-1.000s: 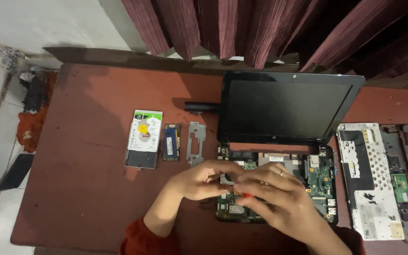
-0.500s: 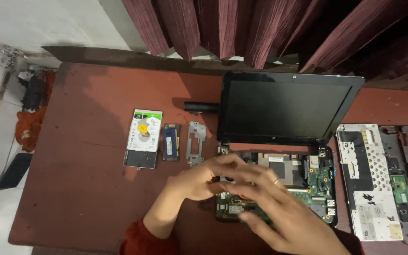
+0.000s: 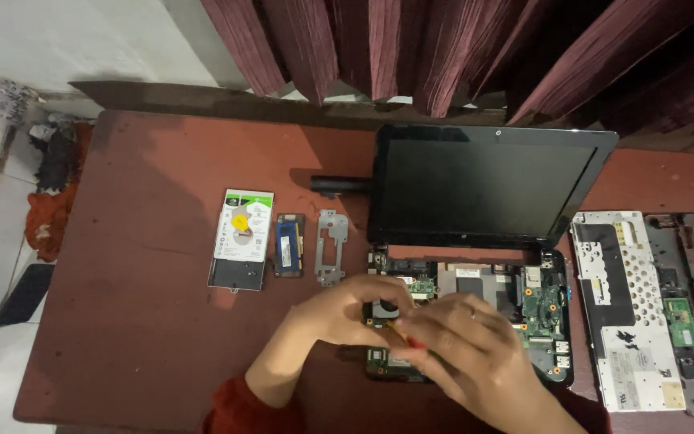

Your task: The person is disassembling and repairing the internal components of a laptop, specifically working on the motherboard and fan area using a screwdriver.

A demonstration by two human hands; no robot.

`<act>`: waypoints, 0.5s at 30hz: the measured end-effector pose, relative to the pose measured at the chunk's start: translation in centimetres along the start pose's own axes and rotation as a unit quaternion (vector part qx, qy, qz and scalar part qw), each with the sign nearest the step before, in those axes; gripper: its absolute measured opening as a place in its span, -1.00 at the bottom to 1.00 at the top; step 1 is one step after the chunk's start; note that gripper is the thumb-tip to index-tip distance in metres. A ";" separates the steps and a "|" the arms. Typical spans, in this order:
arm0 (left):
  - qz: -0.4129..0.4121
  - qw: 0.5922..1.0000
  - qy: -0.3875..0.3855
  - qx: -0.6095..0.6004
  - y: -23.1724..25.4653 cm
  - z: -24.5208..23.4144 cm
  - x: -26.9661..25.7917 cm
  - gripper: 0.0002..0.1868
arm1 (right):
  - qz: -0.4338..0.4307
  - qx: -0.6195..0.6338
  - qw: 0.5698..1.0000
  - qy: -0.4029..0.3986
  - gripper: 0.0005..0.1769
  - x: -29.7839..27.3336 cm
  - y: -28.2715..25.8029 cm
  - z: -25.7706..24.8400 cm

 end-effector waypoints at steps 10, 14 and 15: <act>-0.001 0.997 -0.056 -0.056 -0.2 0.4 -0.7 -0.80 | 0.184 0.228 0.952 -0.094 -0.48 0.4 0.9 1.0; -0.077 0.993 -0.084 -0.018 -0.7 0.4 -0.9 -0.86 | 0.185 0.334 0.913 -0.142 -0.43 -0.2 1.0 2.3; -0.078 0.993 -0.083 -0.019 -1.1 0.4 -1.0 -0.86 | 0.185 0.334 0.913 -0.144 -0.43 -0.1 1.2 2.4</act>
Point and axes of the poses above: each hand's wrist, its own x-axis towards the middle knuckle, its own z-axis out of the palm, y = z × x, the point moved 9 cm from there along x, towards the middle knuckle, and after that the axes turned 5 degrees about -z, right-handed, at the moved point
